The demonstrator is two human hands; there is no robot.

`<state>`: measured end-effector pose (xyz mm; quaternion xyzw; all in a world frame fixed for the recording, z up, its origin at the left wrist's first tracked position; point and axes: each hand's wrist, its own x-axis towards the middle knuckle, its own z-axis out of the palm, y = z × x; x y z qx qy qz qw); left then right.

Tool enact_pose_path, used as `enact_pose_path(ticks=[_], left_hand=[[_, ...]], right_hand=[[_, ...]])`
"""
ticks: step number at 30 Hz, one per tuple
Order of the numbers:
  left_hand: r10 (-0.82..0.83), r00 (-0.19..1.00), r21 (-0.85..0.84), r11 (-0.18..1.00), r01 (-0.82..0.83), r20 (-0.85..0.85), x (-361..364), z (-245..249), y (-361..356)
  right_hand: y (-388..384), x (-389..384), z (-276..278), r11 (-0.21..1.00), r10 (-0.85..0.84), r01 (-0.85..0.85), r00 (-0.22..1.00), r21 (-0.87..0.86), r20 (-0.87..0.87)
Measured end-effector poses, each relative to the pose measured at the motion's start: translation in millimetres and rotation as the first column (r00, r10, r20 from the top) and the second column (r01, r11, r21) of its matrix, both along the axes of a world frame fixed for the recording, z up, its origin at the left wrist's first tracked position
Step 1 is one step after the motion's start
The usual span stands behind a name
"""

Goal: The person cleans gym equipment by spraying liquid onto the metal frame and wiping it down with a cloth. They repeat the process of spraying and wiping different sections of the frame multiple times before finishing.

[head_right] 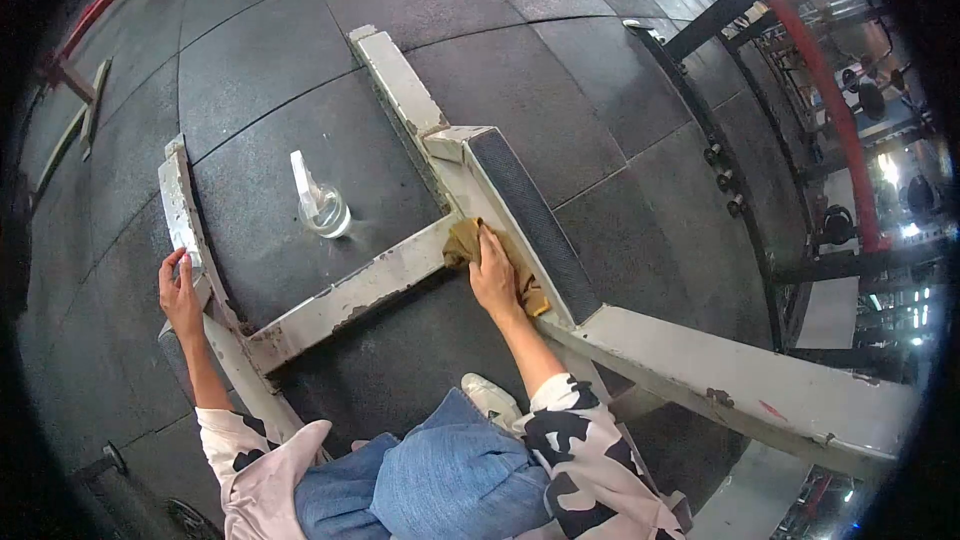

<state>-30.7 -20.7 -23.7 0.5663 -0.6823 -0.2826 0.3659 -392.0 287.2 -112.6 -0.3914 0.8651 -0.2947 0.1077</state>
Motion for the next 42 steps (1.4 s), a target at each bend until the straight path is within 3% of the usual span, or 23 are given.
enact_pose_path(ticks=[4, 6, 8, 9, 11, 13, 15, 16, 18, 20, 22, 23, 26, 28, 30, 31, 32, 33, 35, 37, 38, 40, 42], left_hand=[[-0.007, 1.0, -0.001, 1.0, 0.007, 0.009, -2.0, 2.2, -2.6], [0.001, 1.0, -0.08, 0.997, -0.001, 0.0, -12.3, 9.3, 6.1], [0.014, 0.999, -0.115, 0.993, -0.01, 0.037, -28.7, 22.1, 21.6], [-0.055, 0.998, -0.2, 0.978, 0.055, 0.007, -41.1, 21.4, 30.1], [-0.279, 0.959, -0.091, 0.958, 0.274, -0.056, -66.4, 17.1, 56.5], [-0.521, 0.826, 0.249, 0.788, 0.562, -0.214, -98.6, 23.4, 97.4], [-0.795, 0.517, 0.269, 0.447, 0.853, -0.317, -120.9, 30.1, 132.9], [-0.741, 0.412, 0.414, 0.197, 0.889, -0.531, -127.6, 39.3, 148.7], [-0.746, 0.297, 0.41, 0.035, 0.911, -0.596, -131.4, 45.4, 170.1], [-0.737, 0.375, 0.512, 0.045, 0.858, -0.563, -128.4, 30.2, 169.2], [-0.811, 0.362, 0.542, 0.067, 0.838, -0.46, -125.4, 36.1, 160.2], [-0.87, 0.345, 0.567, 0.095, 0.818, -0.351, -125.3, 38.4, 158.6], [-0.828, 0.325, 0.537, 0.034, 0.843, -0.458, -125.3, 36.4, 168.4], [-0.841, 0.293, 0.552, -0.009, 0.834, -0.456, -128.2, 39.5, 173.7], [-0.815, 0.256, 0.481, -0.032, 0.876, -0.52, -130.5, 50.0, 179.7], [-0.931, 0.161, 0.566, -0.056, 0.823, -0.327, -131.1, 50.9, 174.5], [-0.931, 0.161, 0.566, -0.057, 0.823, -0.328, -130.9, 50.4, 173.3], [-0.92, 0.106, 0.561, -0.136, 0.817, -0.378, -130.6, 49.9, 173.0], [-0.903, 0.05, 0.55, -0.215, 0.807, -0.426, -130.3, 49.4, 170.3], [-0.783, 0.169, 0.488, -0.19, 0.852, -0.599, -128.7, 48.3, 166.5], [-0.704, 0.221, 0.463, -0.171, 0.87, -0.675, -127.6, 47.8, 165.4], [-0.62, 0.294, 0.475, -0.146, 0.868, -0.728, -126.3, 48.2, 162.9], [-0.643, 0.451, 0.565, 0.035, 0.824, -0.619, -126.2, 38.0, 160.6]], right_hand=[[30.6, 19.4, 1.0, 0.999, -0.026, 0.026, 1.0, -0.047, 0.011], [43.3, 30.0, 0.1, 0.999, 0.049, -0.048, 0.992, 0.011, -0.12], [52.5, 51.7, 21.5, 0.958, -0.023, -0.052, 0.966, 0.283, 0.257], [67.5, 65.1, 7.1, 0.97, -0.047, -0.04, 0.937, 0.24, 0.346], [71.2, 72.4, -0.2, 0.981, -0.055, -0.033, 0.899, 0.192, 0.435], [65.4, 87.8, 44.3, 0.987, 0.092, -0.154, 0.777, 0.047, 0.623], [45.2, 89.3, 92.1, 0.981, 0.145, -0.194, 0.705, -0.008, 0.695], [35.0, 86.1, 112.9, 0.97, 0.207, -0.233, 0.631, -0.072, 0.747], [30.0, 78.8, 133.8, 0.966, 0.236, -0.23, 0.58, -0.121, 0.779], [32.0, 71.1, 142.1, 0.883, 0.379, -0.457, 0.559, -0.108, 0.737], [41.1, 75.8, 142.9, 0.897, 0.416, -0.412, 0.667, -0.159, 0.618], [47.4, 73.1, 144.7, 0.911, 0.34, -0.411, 0.707, -0.031, 0.62], [62.6, 66.8, 151.4, 0.908, 0.298, -0.416, 0.724, 0.049, 0.621], [70.0, 63.3, 161.2, 0.794, 0.278, -0.53, 0.752, 0.297, 0.598], [80.2, 58.8, 164.9, 0.783, 0.29, -0.541, 0.754, 0.307, 0.589], [85.0, 56.6, 167.7, 0.852, 0.361, -0.517, 0.699, 0.087, 0.617], [89.6, 54.6, 169.5, 0.876, 0.439, -0.463, 0.645, -0.137, 0.625], [96.5, 55.3, 166.0, 0.945, 0.268, -0.29, 0.42, -0.152, 0.867], [103.8, 60.1, 152.6, 0.947, 0.259, -0.286, 0.402, -0.148, 0.878], [108.5, 73.9, 151.2, 0.951, 0.255, -0.281, 0.483, -0.128, 0.837], [109.4, 64.4, 154.9, 0.776, 0.229, -0.594, 0.581, 0.213, 0.781], [118.8, 64.3, 146.9, 0.847, 0.041, -0.512, 0.332, 0.144, 0.942], [127.8, 75.1, 142.6, 0.986, 0.169, -0.031, 0.12, -0.167, 0.978]])
